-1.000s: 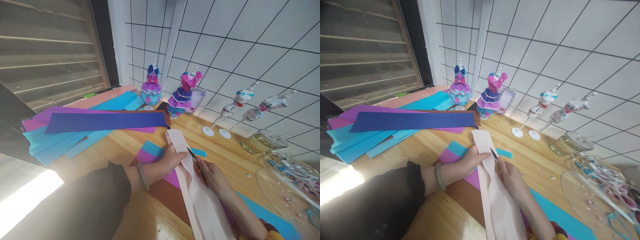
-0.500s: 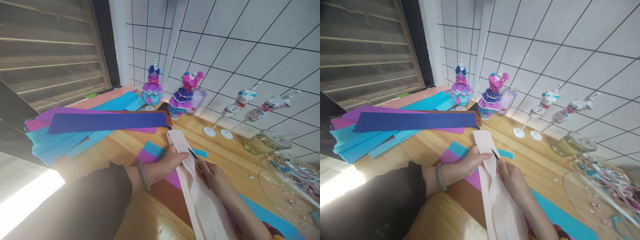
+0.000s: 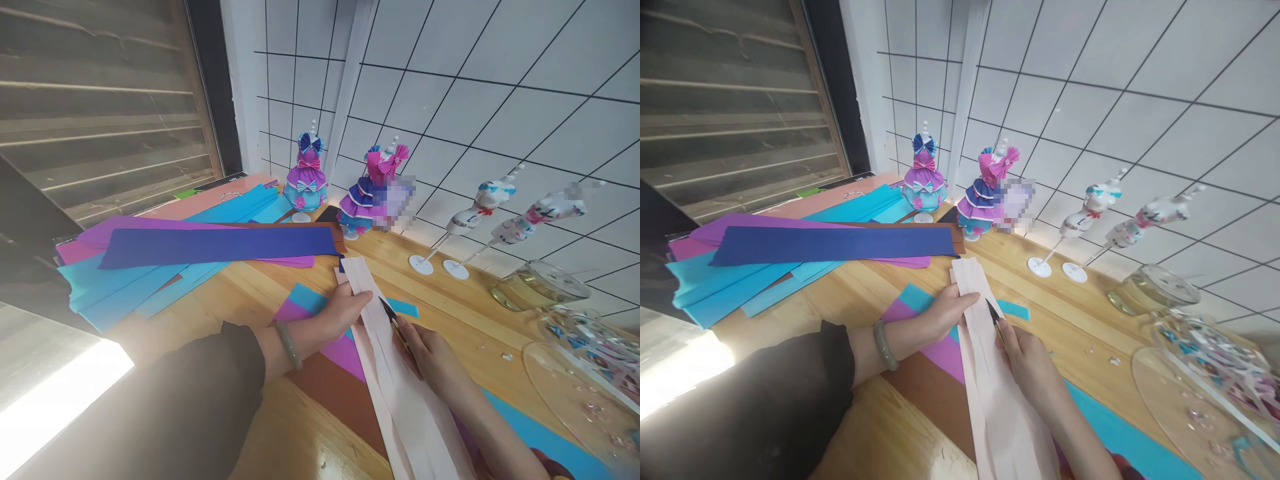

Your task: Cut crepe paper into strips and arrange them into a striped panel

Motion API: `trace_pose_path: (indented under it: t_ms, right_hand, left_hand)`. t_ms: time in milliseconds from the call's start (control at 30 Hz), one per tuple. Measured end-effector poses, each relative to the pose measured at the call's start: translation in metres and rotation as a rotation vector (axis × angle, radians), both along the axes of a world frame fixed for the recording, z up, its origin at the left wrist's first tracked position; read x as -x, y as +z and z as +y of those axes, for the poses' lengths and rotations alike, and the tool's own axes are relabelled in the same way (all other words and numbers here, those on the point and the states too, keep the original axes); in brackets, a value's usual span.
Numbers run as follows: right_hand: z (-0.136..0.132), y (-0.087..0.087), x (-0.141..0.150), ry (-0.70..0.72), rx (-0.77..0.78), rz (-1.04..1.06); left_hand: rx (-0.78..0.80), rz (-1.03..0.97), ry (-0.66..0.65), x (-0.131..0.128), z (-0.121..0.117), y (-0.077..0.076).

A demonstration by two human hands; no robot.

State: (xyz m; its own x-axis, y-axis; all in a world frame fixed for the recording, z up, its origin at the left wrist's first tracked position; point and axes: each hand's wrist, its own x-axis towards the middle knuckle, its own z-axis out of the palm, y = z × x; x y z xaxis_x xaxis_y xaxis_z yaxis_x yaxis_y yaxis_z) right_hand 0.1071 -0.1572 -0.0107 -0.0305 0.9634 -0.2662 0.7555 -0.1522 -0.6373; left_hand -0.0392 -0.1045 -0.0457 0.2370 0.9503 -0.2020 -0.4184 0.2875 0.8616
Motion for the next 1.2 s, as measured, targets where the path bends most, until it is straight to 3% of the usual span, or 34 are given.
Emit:
trace_pose_path:
  t_ms: [700, 1200]
  right_hand:
    - [0.018, -0.001, -0.005, 0.018, -0.012, 0.036]
    - [0.027, 0.006, 0.002, 0.07, -0.034, -0.05]
  left_hand:
    - [0.129, -0.097, -0.022, -0.001, -0.006, 0.014]
    - [0.052, -0.104, -0.039, 0.001, -0.006, 0.016]
